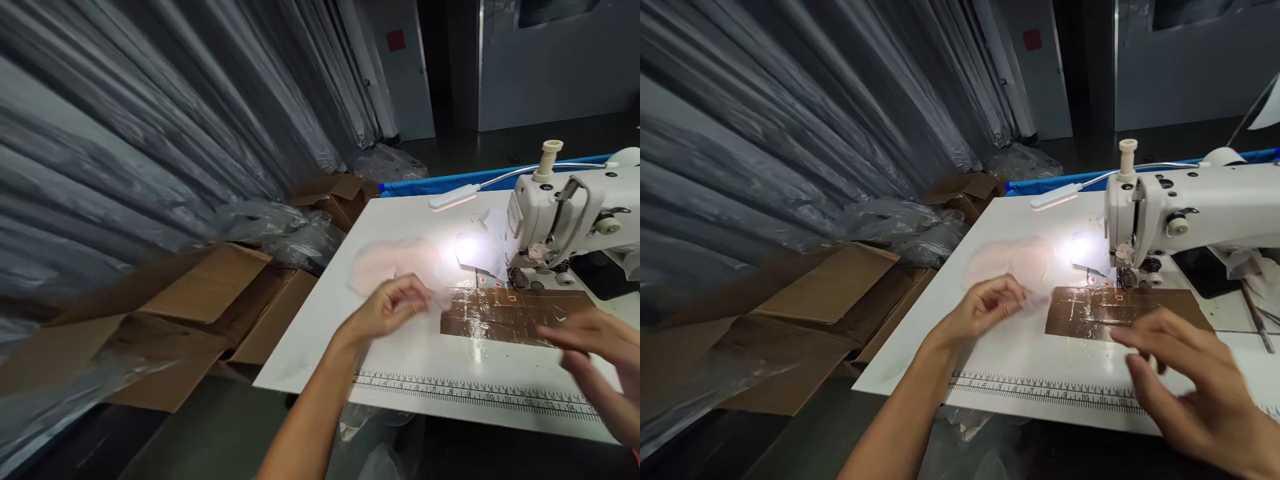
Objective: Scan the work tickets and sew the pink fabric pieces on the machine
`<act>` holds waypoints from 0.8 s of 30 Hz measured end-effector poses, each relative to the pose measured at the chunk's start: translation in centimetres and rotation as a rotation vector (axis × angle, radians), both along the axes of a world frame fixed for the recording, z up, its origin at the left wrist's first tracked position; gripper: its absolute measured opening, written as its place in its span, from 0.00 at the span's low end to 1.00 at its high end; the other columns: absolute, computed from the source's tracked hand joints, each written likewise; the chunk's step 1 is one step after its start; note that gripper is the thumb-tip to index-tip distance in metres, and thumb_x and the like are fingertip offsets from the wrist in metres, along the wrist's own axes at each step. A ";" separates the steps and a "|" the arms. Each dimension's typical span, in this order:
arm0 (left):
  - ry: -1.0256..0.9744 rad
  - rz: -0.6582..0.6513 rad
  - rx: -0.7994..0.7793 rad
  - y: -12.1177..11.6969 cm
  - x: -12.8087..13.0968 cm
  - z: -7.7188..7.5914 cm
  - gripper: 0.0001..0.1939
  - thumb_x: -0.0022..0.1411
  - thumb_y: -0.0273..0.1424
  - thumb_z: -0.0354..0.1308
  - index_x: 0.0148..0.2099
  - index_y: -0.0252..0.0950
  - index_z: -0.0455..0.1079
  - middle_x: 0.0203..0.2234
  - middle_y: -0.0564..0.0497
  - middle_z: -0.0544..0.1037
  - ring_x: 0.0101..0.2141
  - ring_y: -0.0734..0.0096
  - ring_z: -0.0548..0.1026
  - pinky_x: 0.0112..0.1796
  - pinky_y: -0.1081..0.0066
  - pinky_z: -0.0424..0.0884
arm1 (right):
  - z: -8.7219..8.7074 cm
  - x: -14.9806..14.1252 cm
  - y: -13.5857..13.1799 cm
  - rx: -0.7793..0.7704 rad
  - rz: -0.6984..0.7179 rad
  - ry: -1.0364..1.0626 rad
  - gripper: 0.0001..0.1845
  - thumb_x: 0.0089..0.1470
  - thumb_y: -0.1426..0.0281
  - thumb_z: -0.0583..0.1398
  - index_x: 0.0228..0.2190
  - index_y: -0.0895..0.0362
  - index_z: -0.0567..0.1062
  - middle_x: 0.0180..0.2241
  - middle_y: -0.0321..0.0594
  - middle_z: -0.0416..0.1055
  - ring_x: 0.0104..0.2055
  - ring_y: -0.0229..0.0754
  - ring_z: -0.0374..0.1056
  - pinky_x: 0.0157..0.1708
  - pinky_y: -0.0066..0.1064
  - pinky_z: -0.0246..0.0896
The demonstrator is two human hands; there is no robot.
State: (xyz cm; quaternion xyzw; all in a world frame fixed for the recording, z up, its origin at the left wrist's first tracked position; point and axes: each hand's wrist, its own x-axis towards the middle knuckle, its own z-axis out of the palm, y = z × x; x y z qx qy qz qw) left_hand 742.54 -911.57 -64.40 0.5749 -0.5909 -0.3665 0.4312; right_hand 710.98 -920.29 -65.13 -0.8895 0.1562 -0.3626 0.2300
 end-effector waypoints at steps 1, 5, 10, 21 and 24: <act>-0.011 -0.137 0.023 0.0 -1.9 0.3 0.08 0.60 0.35 0.59 0.33 0.36 0.68 0.33 0.47 0.80 0.34 0.69 0.78 0.36 0.71 0.72 | 0.0 0.7 -0.3 0.055 0.040 0.007 0.21 0.62 0.69 0.57 0.56 0.45 0.69 0.43 0.41 0.73 0.42 0.40 0.72 0.37 0.28 0.72; -0.038 -0.533 0.127 0.0 -7.7 1.6 0.04 0.65 0.29 0.53 0.37 0.35 0.68 0.30 0.48 0.80 0.29 0.73 0.76 0.29 0.75 0.69 | -0.6 1.9 -1.4 0.343 0.244 0.165 0.40 0.52 0.58 0.66 0.63 0.49 0.61 0.59 0.48 0.63 0.61 0.51 0.62 0.58 0.48 0.62; -0.069 -0.422 0.210 -0.8 -7.5 1.5 0.09 0.69 0.35 0.49 0.39 0.37 0.65 0.26 0.52 0.75 0.26 0.74 0.72 0.27 0.76 0.65 | -2.0 1.2 -2.6 0.944 0.439 0.330 0.32 0.51 0.56 0.66 0.53 0.58 0.71 0.36 0.41 0.74 0.40 0.42 0.73 0.45 0.39 0.69; 0.165 -0.492 0.305 -5.2 -6.4 0.4 0.17 0.65 0.45 0.56 0.35 0.37 0.62 0.39 0.43 0.78 0.36 0.71 0.74 0.36 0.71 0.71 | -1.9 4.0 -5.6 0.977 0.490 0.223 0.28 0.49 0.67 0.66 0.52 0.59 0.70 0.50 0.45 0.72 0.53 0.44 0.68 0.57 0.41 0.63; 0.139 -0.448 0.363 -6.0 -5.7 0.4 0.17 0.64 0.45 0.57 0.37 0.37 0.62 0.34 0.47 0.78 0.24 0.79 0.68 0.24 0.77 0.63 | -2.2 4.4 -6.3 1.076 0.555 0.349 0.09 0.50 0.69 0.65 0.35 0.60 0.75 0.32 0.37 0.75 0.36 0.36 0.71 0.42 0.32 0.69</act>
